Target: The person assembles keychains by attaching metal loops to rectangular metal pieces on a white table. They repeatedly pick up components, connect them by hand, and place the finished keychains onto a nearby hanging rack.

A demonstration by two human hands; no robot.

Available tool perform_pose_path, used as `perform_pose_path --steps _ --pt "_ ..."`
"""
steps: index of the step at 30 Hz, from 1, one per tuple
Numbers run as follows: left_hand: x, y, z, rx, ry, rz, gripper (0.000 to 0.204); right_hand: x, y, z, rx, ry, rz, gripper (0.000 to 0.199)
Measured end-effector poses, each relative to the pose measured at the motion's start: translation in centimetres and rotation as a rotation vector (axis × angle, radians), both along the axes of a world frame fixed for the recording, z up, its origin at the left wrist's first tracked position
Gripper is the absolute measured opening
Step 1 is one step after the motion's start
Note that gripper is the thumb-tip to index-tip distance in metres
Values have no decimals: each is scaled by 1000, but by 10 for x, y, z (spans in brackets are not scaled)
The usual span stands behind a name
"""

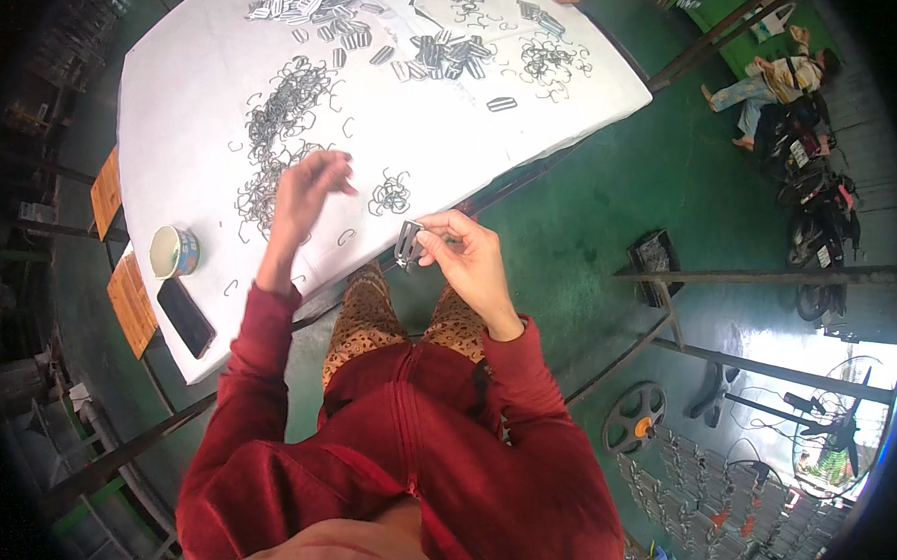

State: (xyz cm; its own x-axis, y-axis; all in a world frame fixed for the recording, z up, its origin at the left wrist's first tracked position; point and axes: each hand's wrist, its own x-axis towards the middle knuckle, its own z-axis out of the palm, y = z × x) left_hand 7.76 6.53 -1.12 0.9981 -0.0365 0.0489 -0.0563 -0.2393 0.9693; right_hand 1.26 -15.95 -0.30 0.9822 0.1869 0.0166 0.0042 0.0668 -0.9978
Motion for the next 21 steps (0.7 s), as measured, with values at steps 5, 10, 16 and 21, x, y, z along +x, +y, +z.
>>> perform_pose_path --steps 5,10,16,21 --pt "-63 -45 25 -241 -37 -130 12 -4 6 4 25 -18 -46 13" --pt "-68 -63 19 -2 -295 -67 9 -7 13 11 57 -101 -108 15" --pt "-67 -72 13 -173 -96 -49 5 -1 5 12 -201 -140 -28 33" --pt "-62 -66 17 -196 -120 -86 4 72 -35 26 -177 -120 -66 27"
